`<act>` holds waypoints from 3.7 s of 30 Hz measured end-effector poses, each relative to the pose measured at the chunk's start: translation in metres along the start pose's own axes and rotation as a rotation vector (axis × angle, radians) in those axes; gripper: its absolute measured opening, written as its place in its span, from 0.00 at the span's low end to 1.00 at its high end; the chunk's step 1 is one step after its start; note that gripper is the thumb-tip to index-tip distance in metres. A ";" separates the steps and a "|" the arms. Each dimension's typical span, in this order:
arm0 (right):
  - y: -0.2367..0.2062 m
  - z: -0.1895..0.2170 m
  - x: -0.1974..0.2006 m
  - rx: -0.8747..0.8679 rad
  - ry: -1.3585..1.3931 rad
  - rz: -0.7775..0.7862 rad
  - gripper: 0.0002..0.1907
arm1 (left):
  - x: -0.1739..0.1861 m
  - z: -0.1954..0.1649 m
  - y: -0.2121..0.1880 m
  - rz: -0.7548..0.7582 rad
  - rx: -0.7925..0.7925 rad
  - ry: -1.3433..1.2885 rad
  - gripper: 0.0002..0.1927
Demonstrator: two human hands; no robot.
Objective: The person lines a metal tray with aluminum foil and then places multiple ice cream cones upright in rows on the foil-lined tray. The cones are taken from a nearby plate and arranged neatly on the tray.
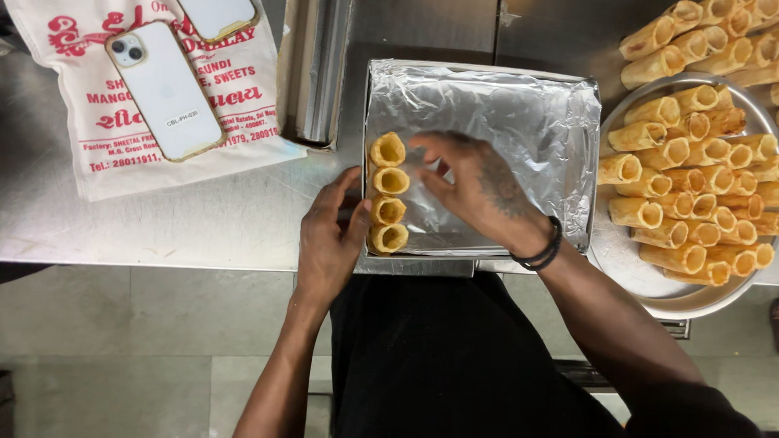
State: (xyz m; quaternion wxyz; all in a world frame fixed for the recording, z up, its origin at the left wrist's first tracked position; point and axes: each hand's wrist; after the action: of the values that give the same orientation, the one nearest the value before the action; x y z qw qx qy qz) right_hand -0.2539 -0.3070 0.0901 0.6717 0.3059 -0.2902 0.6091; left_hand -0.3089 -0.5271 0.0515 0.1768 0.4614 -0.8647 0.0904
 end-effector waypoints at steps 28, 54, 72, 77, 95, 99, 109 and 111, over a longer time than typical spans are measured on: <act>-0.071 -0.045 0.070 -0.164 -0.021 -0.370 0.11 | -0.004 0.007 -0.005 0.021 0.167 -0.192 0.22; -0.176 -0.125 0.138 -0.208 -0.531 -0.167 0.15 | 0.017 -0.019 -0.047 0.029 0.375 0.144 0.17; -0.034 -0.054 0.119 0.058 -0.391 -0.167 0.14 | 0.030 -0.010 -0.043 -0.031 0.320 0.027 0.16; 0.047 -0.033 0.049 0.078 -0.265 -0.047 0.12 | 0.043 -0.006 -0.044 -0.026 0.330 -0.001 0.16; 0.074 -0.010 -0.001 -0.093 -0.088 0.025 0.17 | 0.081 0.016 -0.032 0.045 0.300 0.011 0.14; 0.061 -0.025 0.001 -0.227 0.083 -0.120 0.17 | 0.083 0.016 -0.024 0.056 0.306 -0.037 0.15; 0.016 -0.039 0.007 -0.152 0.092 -0.298 0.20 | 0.041 0.011 0.005 0.237 0.108 -0.020 0.20; -0.018 -0.046 0.039 -0.149 0.070 -0.368 0.20 | 0.025 0.012 0.011 0.258 0.077 -0.004 0.23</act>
State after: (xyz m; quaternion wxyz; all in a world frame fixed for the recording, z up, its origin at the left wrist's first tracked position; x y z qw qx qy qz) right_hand -0.2317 -0.2483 0.0892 0.8020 0.2820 -0.2501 0.4633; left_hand -0.3335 -0.5442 0.0508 0.1441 0.3531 -0.9131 0.1445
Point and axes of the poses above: each hand's wrist, its own y-axis towards the middle knuckle, its own x-axis out of the back of the hand, z = x × y, and after that the axes turned 1 degree about -x, right-handed
